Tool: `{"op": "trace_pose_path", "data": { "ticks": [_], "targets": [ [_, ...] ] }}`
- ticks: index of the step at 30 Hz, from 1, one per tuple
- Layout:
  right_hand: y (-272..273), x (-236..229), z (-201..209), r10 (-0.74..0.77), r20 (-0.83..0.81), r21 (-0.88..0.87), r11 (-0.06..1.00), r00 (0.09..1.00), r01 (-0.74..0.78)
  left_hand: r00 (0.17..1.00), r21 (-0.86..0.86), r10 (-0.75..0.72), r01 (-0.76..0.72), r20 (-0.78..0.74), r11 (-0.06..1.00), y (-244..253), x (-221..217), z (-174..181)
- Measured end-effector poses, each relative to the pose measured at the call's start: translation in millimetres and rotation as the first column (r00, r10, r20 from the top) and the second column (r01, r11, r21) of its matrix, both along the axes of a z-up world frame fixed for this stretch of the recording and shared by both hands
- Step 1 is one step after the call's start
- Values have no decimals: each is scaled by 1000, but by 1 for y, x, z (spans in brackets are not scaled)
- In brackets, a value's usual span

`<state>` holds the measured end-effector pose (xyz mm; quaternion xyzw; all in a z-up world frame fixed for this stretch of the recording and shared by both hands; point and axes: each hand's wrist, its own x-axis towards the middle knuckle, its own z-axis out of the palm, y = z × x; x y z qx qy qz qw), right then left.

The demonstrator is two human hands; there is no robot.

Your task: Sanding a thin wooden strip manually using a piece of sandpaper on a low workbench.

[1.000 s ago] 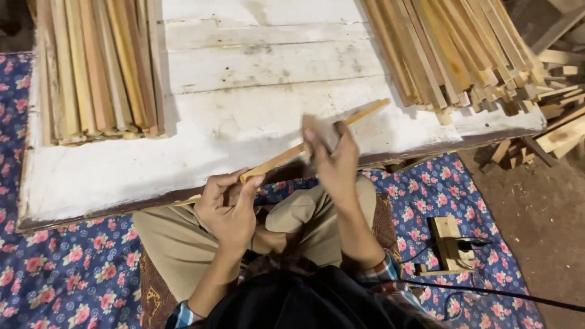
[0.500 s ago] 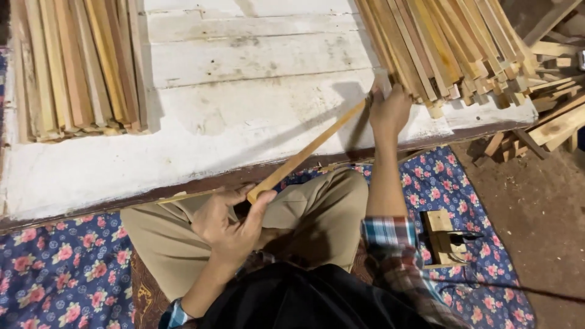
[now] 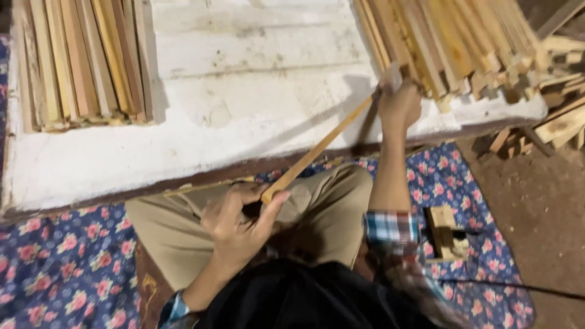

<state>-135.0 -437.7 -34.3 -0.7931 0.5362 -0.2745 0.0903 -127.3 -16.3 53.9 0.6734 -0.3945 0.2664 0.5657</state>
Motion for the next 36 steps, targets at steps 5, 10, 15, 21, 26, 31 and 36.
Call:
{"op": "trace_pose_path", "data": {
  "ticks": [5,10,15,21,26,31,36],
  "targets": [
    [24,-3,7,17,14,49,999,1000,-18,999,-4,11,-11,-31,1000,5,1,11],
    [55,-11,12,90,127,90,991,988,-102,994,8,63,-62,-93,998,5,2,13],
    [164,-9,69,304,373,42,938,877,-344,968,-27,139,-148,-208,989,6,5,16],
    [111,6,12,204,341,-48,979,918,-200,921,-120,108,-164,-375,979,6,11,7],
    [179,7,52,266,320,-33,962,909,-270,903,-111,143,-203,-404,973,5,14,5],
    [249,-5,39,516,531,-127,833,672,-539,888,-96,167,-228,-428,969,2,19,2],
    [153,6,24,278,389,-78,960,879,-269,875,-82,112,-169,-470,982,8,18,1]
  ]
}}
